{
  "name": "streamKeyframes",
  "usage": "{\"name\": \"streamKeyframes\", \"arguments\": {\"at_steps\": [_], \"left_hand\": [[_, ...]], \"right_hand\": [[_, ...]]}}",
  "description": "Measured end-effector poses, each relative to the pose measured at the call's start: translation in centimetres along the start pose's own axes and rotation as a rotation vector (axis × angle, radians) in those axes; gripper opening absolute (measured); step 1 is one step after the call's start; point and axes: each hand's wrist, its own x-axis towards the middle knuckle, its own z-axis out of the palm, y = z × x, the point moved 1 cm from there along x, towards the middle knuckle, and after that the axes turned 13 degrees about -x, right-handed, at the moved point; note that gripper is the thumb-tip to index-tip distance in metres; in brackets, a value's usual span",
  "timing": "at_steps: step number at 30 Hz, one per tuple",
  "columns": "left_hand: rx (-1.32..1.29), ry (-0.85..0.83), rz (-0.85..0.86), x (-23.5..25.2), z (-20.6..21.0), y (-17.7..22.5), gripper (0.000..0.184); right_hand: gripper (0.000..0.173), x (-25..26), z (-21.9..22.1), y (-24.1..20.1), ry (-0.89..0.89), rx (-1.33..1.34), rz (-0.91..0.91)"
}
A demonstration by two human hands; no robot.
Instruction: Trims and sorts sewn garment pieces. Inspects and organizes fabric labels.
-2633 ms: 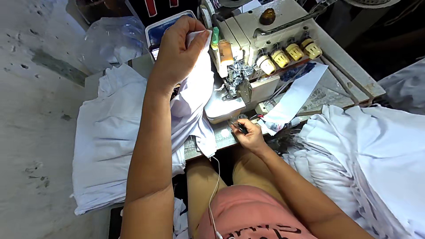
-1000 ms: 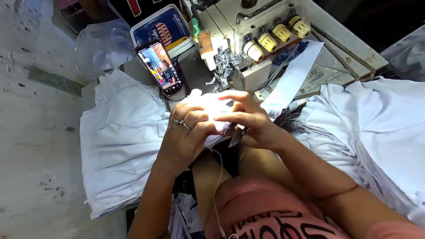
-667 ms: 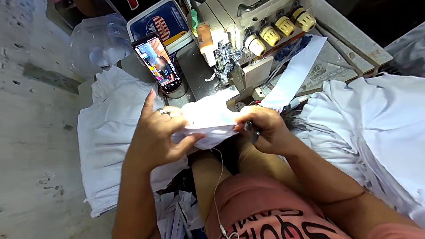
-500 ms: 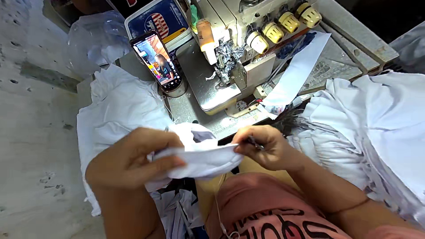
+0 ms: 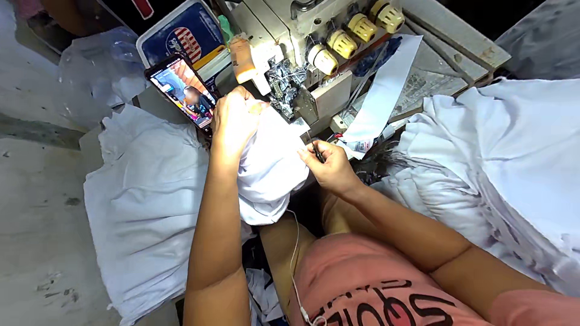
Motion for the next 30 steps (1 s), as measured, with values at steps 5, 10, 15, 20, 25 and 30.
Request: {"name": "streamKeyframes", "arguments": {"at_steps": [5,10,15,20,25,30], "left_hand": [[0.021,0.043,-0.034,1.0,0.7,0.5,0.033],[0.046,0.114,-0.039,1.3,1.5,0.8,0.032],[0.100,0.155,-0.083,1.4,2.2,1.9,0.033],[-0.012,0.232,-0.047,0.9,2.2,0.4,0.043],[-0.507,0.159,0.065,-5.3,2.6,-7.3,0.089],[-0.292,-0.030,-0.084,-11.8,2.1,-8.7,0.100]], "right_hand": [[0.016,0.6,0.0,0.2,0.118,0.000,-0.044],[0.016,0.9,0.2,0.2,0.169,0.030,-0.049],[0.012,1.2,0.6,0.3,0.230,0.045,-0.084],[0.011,1.5,0.8,0.9,0.213,0.098,-0.121],[0.008,0.6,-0.9,1.9,-0.093,0.284,-0.068],[0.018,-0.2,-1.1,1.9,-0.116,0.348,-0.056]]}}
